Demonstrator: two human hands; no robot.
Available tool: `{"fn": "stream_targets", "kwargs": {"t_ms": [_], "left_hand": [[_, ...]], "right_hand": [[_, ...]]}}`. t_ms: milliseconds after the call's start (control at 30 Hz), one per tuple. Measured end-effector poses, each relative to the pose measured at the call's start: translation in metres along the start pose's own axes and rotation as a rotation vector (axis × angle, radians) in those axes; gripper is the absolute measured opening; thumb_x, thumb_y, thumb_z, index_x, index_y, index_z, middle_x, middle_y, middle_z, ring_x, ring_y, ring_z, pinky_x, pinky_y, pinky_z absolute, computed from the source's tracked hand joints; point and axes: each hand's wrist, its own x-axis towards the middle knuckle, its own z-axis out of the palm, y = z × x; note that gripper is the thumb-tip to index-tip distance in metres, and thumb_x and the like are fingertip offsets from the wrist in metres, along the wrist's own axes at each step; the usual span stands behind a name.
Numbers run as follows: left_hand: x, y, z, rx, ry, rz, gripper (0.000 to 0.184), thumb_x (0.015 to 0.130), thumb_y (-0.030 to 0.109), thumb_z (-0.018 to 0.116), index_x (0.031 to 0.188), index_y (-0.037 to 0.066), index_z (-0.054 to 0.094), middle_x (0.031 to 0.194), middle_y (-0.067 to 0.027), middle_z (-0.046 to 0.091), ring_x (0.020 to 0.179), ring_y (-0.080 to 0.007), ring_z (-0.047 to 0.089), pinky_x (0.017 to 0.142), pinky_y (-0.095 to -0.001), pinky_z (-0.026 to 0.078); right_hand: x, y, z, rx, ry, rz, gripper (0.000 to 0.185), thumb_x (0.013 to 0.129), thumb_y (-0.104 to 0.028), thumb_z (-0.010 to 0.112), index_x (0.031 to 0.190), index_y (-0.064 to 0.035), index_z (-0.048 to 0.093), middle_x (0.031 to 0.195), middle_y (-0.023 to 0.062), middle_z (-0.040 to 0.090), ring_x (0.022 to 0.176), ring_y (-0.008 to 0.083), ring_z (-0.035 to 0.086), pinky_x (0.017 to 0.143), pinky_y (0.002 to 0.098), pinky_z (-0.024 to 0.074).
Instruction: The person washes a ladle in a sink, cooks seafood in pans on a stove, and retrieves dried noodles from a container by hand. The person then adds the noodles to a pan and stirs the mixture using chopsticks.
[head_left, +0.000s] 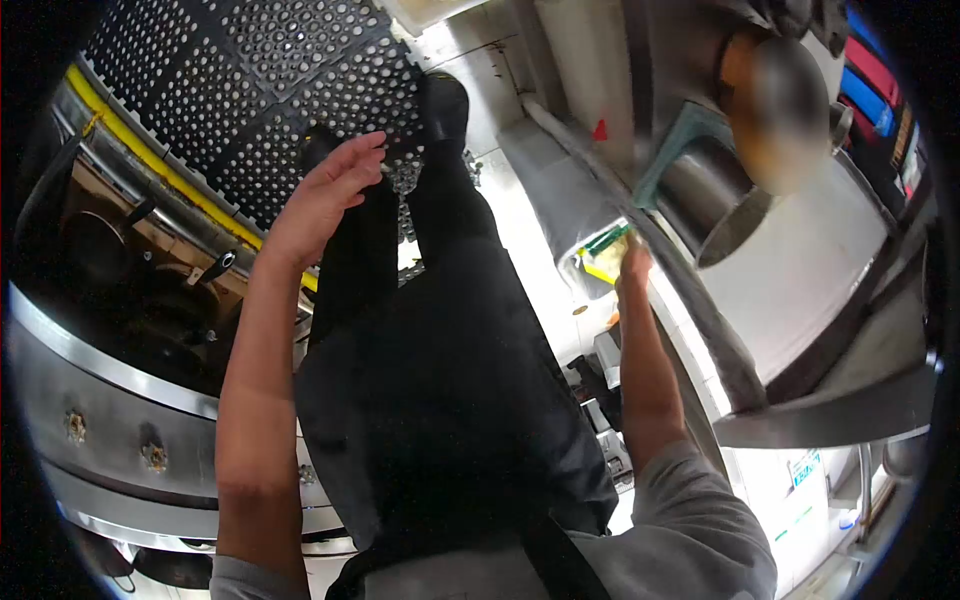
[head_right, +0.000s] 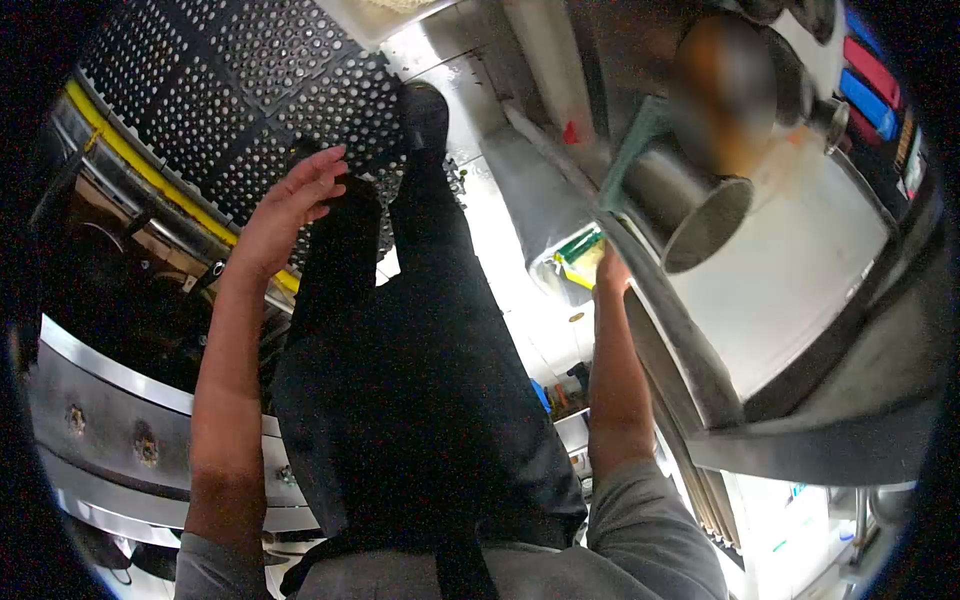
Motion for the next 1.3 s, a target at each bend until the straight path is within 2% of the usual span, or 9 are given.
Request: {"fn": "stream_targets", "kwargs": {"t_ms": [67,300,433,500,567,700,967,1067,1300], "left_hand": [[-0.001,-0.006,-0.007,0.003,0.016,0.005,0.059,0.1,0.044,0.06,0.152,0.018,0.051,0.147,-0.0067,0.057,0.128,-0.0207,0.055,0.11,-0.0384,0.037],[0.001,-0.012,-0.012,-0.008,0.064,0.064,0.051,0.101,0.033,0.063,0.147,0.013,0.056,0.145,-0.0077,0.059,0.124,-0.0196,0.059,0.105,-0.0348,0.042],[0.022,0.046,-0.002,-0.067,0.177,0.222,0.05,0.1,0.028,0.065,0.144,0.004,0.056,0.141,-0.0079,0.062,0.118,-0.018,0.063,0.098,-0.0317,0.047],[0.043,0.107,0.003,-0.206,0.215,0.355,0.057,0.099,0.022,0.065,0.148,-0.003,0.047,0.141,-0.0123,0.059,0.115,-0.0202,0.064,0.097,-0.033,0.049],[0.071,0.153,0.013,-0.425,0.2,0.437,0.069,0.097,0.015,0.066,0.154,-0.006,0.033,0.141,-0.0177,0.056,0.113,-0.0244,0.065,0.096,-0.0354,0.051],[0.115,0.182,0.027,-0.606,0.203,0.37,0.08,0.092,0.007,0.066,0.157,-0.005,0.022,0.133,-0.0201,0.056,0.11,-0.0284,0.065,0.091,-0.0379,0.054],[0.102,0.158,0.096,-0.183,0.377,0.772,0.059,0.081,0.004,0.072,0.137,0.002,0.053,0.111,-0.0123,0.063,0.1,-0.0244,0.061,0.082,-0.0372,0.053],[0.105,0.142,0.119,0.13,0.657,0.944,0.045,0.085,0.006,0.068,0.129,-0.001,0.057,0.118,-0.0255,0.063,0.109,-0.0422,0.06,0.095,-0.0476,0.05],[0.122,0.146,0.091,0.031,0.657,0.715,0.061,0.091,0.022,0.068,0.145,-0.002,0.05,0.138,-0.0294,0.057,0.126,-0.0404,0.057,0.107,-0.0442,0.046]], "right_hand": [[0.037,-0.044,0.025,1.228,-0.244,0.385,0.06,0.104,-0.047,0.047,0.145,-0.003,0.051,0.132,0.0187,0.062,0.112,0.0326,0.062,0.101,0.0442,0.0467],[0.024,-0.039,-0.032,-0.156,-0.465,-0.144,0.051,0.108,-0.029,0.035,0.15,-0.0031,0.046,0.14,0.0304,0.057,0.132,0.0465,0.052,0.111,0.0498,0.0402],[-0.025,-0.017,-0.026,0.186,0.182,0.182,0.048,0.096,-0.009,0.051,0.144,-0.0083,0.055,0.132,0.0279,0.062,0.108,0.0431,0.065,0.089,0.0481,0.052],[-0.072,-0.025,-0.068,-0.399,0.575,-0.368,0.039,0.1,-0.01,0.055,0.138,-0.0046,0.057,0.115,0.022,0.065,0.091,0.0326,0.067,0.078,0.0395,0.0539],[-0.108,-0.069,-0.097,0.75,0.112,0.254,0.034,0.103,-0.018,0.057,0.133,-0.0005,0.058,0.104,0.015,0.063,0.084,0.0227,0.063,0.074,0.0329,0.0526],[-0.128,-0.187,-0.17,0.929,-0.125,0.123,0.035,0.099,-0.012,0.065,0.132,-0.0027,0.058,0.112,0.0098,0.062,0.094,0.0177,0.061,0.084,0.0333,0.0524],[0.052,-0.436,-0.295,0.571,0.692,-0.544,0.067,0.084,-0.004,0.074,0.146,-0.0045,0.047,0.146,0.023,0.048,0.128,0.038,0.053,0.105,0.0459,0.0459],[0.107,-0.457,-0.293,0.705,0.419,-0.447,0.06,0.088,-0.005,0.068,0.146,-0.005,0.049,0.141,0.0235,0.053,0.126,0.0391,0.055,0.104,0.0456,0.0469],[0.114,-0.461,-0.286,0.664,0.591,-0.573,0.042,0.096,-0.013,0.063,0.137,-0.0016,0.057,0.122,0.0243,0.064,0.112,0.0413,0.06,0.097,0.0474,0.0488]]}}
